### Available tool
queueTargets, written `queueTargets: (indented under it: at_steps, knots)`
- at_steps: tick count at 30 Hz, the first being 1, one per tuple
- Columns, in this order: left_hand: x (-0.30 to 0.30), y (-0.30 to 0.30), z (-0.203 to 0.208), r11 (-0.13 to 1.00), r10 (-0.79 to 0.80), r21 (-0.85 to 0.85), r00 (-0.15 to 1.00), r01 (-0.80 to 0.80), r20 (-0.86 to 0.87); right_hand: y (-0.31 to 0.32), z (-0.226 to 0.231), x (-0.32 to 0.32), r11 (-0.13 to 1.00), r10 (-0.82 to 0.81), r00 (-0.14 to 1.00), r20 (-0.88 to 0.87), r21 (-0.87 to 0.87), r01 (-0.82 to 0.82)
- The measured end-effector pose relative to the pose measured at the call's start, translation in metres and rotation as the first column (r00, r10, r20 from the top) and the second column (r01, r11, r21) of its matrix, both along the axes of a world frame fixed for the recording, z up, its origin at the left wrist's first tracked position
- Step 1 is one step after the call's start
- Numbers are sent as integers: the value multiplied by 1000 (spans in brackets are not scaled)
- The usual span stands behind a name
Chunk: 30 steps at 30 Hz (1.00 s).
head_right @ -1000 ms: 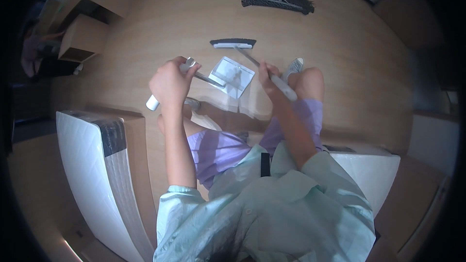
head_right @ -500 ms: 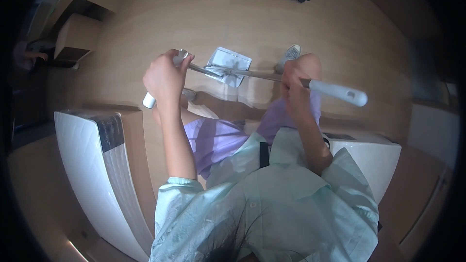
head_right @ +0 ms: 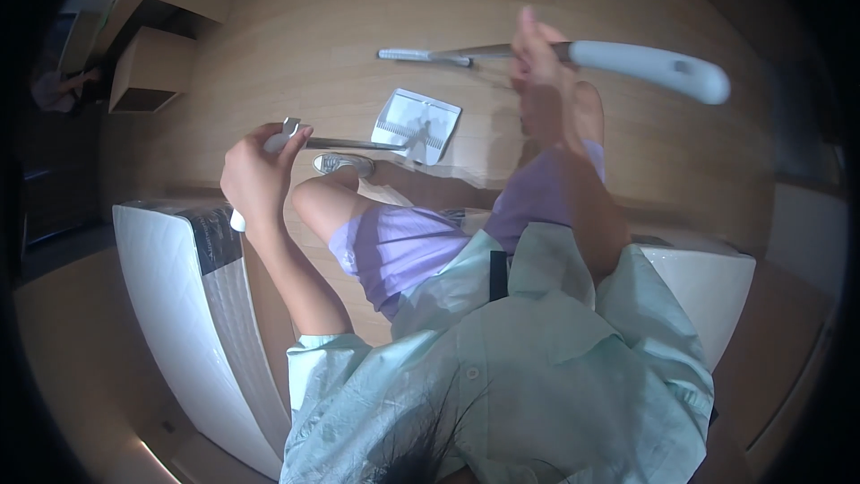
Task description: The person assembles a floor wiper by attaching the brush head to the handle and then places the assembled wiper into a dustpan.
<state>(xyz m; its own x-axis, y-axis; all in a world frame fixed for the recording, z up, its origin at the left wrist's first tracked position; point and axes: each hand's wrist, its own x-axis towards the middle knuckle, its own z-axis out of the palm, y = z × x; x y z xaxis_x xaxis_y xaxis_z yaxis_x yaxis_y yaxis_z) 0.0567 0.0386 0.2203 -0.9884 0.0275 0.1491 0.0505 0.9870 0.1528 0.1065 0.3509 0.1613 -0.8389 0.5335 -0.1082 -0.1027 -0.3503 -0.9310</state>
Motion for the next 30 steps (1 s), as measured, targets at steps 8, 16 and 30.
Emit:
queueTargets:
  at_steps: [8, 16, 30]
  knots:
    - [-3, -5, -20, 994, -3, -106, 999, -2, -52, -52, -165, -48, 842, 279, 957, 80, 459, -284]
    - [-2, -11, -28, 995, 14, -94, 997, -21, -73, -99, -141, 32, 975, 107, 978, 176, 172, -138]
    - [8, -8, -28, 997, -43, -75, 993, 35, -112, 50, -11, 93, 921, -25, 975, 219, -373, 107]
